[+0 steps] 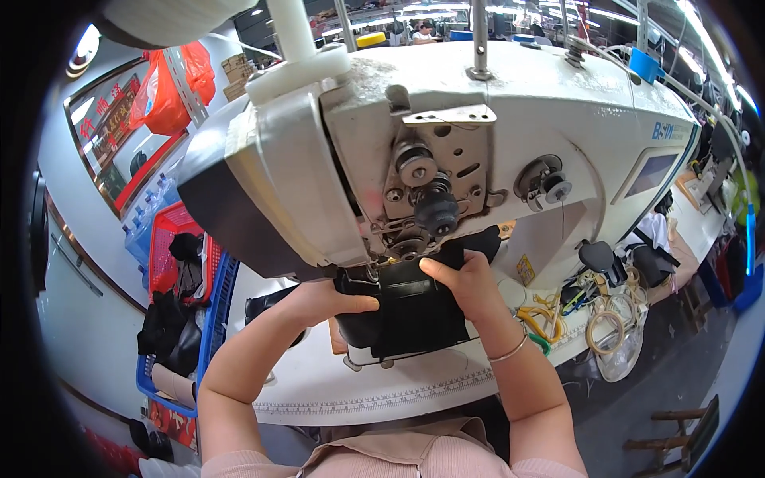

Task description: Stitching together leather shoe upper components using an industrial sewing machine.

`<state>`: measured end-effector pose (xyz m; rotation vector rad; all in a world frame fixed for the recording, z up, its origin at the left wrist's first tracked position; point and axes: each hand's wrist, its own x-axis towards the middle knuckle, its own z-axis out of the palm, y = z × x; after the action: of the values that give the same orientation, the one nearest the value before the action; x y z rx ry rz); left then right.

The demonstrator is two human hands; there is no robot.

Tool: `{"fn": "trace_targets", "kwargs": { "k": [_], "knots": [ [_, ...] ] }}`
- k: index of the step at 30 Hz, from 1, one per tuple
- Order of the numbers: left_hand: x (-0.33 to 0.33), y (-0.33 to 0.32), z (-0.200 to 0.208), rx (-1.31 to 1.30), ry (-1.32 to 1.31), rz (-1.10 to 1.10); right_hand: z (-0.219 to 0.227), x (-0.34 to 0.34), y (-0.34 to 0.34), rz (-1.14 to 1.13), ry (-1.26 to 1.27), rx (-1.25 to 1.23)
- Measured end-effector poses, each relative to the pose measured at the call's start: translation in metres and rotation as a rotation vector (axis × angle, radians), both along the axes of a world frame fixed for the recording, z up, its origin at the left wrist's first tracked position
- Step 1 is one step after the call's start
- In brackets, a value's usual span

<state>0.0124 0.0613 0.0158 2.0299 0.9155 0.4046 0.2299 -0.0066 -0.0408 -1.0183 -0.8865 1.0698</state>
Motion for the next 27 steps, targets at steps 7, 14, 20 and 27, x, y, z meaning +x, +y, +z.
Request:
{"fn": "trace_targets", "kwargs": {
  "k": [7, 14, 20, 27],
  "knots": [
    [0.001, -0.003, -0.002, 0.108, -0.087, -0.006, 0.005, -0.001, -0.007, -0.049, -0.127, 0.026],
    [-0.004, 0.003, -0.014, 0.042, -0.102, -0.048, 0.008, -0.001, -0.004, -0.038, -0.206, 0.104],
    [0.004, -0.004, 0.014, -0.174, -0.055, 0.026, 0.009, 0.003, 0.011, -0.126, -0.282, 0.241],
    [0.0, 0.002, 0.002, -0.198, -0.07, 0.057, 0.007, 0.009, 0.013, -0.049, -0.307, 0.179]
  ]
}}
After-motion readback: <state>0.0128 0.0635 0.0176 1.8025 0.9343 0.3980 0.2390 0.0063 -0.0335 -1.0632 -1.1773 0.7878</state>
